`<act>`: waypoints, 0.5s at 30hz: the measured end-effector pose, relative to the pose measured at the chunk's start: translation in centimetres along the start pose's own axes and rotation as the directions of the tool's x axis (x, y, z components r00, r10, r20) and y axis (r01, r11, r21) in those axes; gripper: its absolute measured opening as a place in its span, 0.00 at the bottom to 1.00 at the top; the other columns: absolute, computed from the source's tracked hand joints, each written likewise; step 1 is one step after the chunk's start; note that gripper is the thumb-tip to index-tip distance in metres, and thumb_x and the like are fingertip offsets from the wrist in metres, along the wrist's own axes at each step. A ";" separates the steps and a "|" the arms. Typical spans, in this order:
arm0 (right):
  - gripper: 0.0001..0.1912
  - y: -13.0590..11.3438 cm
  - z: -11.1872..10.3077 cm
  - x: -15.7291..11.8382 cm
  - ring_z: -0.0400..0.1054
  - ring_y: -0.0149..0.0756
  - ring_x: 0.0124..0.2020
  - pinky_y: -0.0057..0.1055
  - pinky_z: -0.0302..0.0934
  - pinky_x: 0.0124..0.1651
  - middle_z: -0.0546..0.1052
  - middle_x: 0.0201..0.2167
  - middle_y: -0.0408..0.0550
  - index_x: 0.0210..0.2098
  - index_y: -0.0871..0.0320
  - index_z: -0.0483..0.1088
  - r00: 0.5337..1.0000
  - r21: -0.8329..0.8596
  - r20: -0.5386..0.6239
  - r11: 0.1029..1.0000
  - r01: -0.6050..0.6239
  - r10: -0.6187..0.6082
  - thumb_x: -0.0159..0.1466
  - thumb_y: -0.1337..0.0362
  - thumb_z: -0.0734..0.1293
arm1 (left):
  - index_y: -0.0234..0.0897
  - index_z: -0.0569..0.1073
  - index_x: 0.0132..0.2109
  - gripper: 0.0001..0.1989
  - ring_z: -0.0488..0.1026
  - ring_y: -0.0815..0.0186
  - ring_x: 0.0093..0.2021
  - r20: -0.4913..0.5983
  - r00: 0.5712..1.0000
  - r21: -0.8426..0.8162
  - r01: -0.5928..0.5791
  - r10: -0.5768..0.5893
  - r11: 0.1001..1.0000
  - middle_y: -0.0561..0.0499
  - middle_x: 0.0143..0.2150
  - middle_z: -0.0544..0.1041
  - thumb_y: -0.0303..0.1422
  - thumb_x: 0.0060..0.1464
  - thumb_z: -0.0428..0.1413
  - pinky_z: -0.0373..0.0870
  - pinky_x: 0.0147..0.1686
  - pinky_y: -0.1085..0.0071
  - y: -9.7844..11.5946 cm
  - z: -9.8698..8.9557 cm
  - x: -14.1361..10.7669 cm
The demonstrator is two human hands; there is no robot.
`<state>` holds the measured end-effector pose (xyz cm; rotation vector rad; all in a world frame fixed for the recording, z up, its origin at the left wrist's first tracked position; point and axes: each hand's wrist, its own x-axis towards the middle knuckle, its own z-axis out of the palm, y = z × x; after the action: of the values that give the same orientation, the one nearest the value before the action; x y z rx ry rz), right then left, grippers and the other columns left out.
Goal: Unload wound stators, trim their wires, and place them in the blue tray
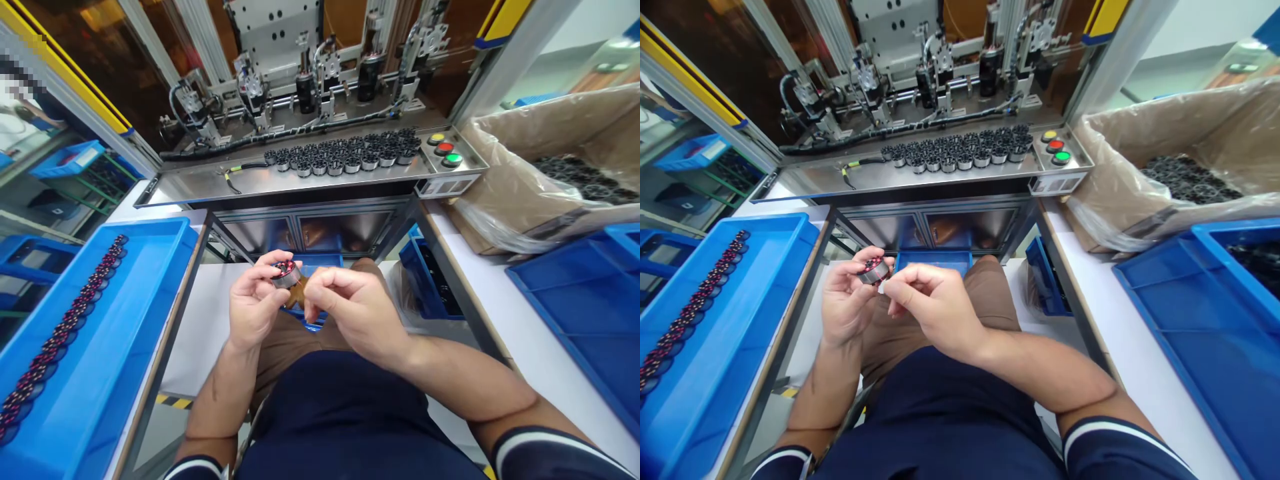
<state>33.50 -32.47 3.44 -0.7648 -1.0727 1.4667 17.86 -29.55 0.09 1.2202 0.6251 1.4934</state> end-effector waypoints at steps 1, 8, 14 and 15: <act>0.17 0.5 0.2 -0.1 0.67 0.27 0.22 0.27 0.65 0.29 0.74 0.20 0.41 0.23 0.59 0.72 0.997 0.086 0.028 0.993 -0.074 0.072 0.59 0.54 0.75 | 0.45 0.80 0.39 0.11 0.82 0.62 0.44 0.011 1.000 -0.011 -0.004 0.004 1.000 0.50 0.48 0.81 0.32 0.46 0.71 0.80 0.46 0.65 0.0 -0.2 0.1; 0.17 2.4 0.3 0.3 0.67 0.26 0.21 0.24 0.63 0.27 0.75 0.20 0.41 0.23 0.60 0.73 0.957 0.322 0.144 0.903 -0.285 0.250 0.54 0.55 0.79 | 0.47 0.81 0.40 0.12 0.81 0.61 0.47 0.093 0.995 -0.050 -0.025 0.029 0.998 0.50 0.48 0.80 0.30 0.47 0.71 0.80 0.46 0.66 0.2 -0.8 0.3; 0.26 3.0 -0.7 0.8 0.75 0.34 0.34 0.33 0.71 0.41 0.80 0.30 0.49 0.33 0.59 0.78 0.900 0.422 0.343 0.812 -0.403 0.269 0.61 0.40 0.69 | 0.45 0.82 0.38 0.13 0.82 0.59 0.47 0.152 0.985 -0.011 -0.075 0.076 0.997 0.49 0.48 0.80 0.26 0.45 0.71 0.80 0.47 0.63 0.5 -1.2 0.3; 0.24 3.2 -0.7 0.8 0.74 0.34 0.34 0.33 0.71 0.43 0.80 0.31 0.49 0.34 0.59 0.78 0.896 0.424 0.353 0.808 -0.409 0.269 0.61 0.42 0.70 | 0.45 0.82 0.38 0.13 0.82 0.59 0.47 0.178 0.980 -0.001 -0.089 0.088 0.996 0.49 0.47 0.81 0.25 0.45 0.71 0.80 0.47 0.63 0.5 -1.2 0.4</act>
<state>32.76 -31.44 0.29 -0.4005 -0.7220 2.1053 16.65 -29.10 0.25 1.3850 0.4626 1.4364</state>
